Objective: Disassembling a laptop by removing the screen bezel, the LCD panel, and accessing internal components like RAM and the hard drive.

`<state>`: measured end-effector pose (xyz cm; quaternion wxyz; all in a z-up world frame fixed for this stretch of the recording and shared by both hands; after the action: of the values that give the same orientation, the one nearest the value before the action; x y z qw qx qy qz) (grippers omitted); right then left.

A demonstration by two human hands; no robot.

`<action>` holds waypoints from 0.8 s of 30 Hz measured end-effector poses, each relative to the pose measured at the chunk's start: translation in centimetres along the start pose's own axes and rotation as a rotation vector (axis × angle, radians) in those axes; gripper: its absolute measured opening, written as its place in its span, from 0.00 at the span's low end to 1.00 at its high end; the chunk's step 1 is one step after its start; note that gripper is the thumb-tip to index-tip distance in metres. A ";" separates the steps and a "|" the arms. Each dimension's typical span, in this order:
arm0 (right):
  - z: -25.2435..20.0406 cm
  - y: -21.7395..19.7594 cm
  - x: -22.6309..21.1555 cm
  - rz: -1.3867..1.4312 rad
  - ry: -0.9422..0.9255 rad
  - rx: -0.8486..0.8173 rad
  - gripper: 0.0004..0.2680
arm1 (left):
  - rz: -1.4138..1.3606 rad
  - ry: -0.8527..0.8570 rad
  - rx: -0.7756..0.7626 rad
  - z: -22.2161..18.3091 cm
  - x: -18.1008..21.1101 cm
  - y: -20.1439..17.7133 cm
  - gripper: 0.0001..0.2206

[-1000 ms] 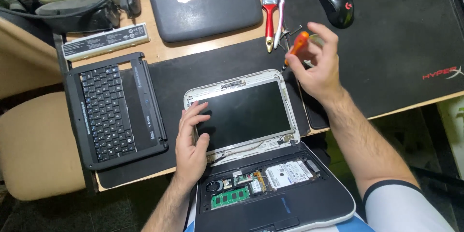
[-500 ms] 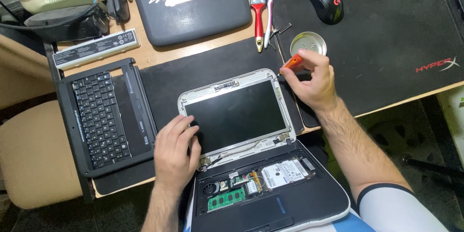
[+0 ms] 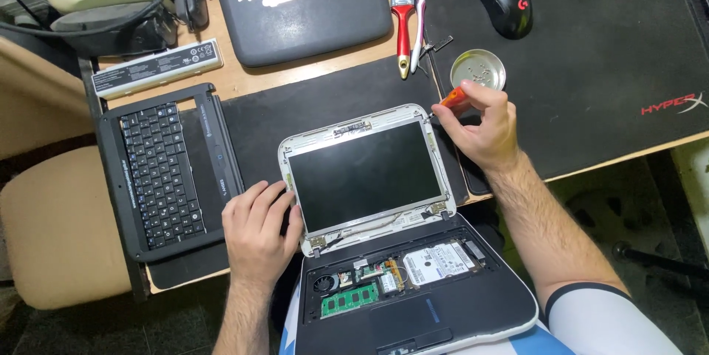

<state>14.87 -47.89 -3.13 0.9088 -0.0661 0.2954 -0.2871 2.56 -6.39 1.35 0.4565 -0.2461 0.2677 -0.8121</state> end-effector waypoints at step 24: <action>0.4 0.5 0.2 0.037 -0.133 0.144 0.19 | -0.022 -0.106 -0.018 -2.2 -1.0 1.2 0.07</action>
<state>15.47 -47.54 -3.03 0.9339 -0.0142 0.2142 -0.2858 2.31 -5.61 -1.18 0.4588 -0.2960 0.2476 -0.8004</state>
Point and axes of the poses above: each hand's wrist, its own z-axis towards the middle knuckle, its own y-axis out of the palm, x = y × z, the point moved 5 cm from there along z, towards the middle knuckle, and after that the axes turned 14 degrees about x, right-handed, at the moved point
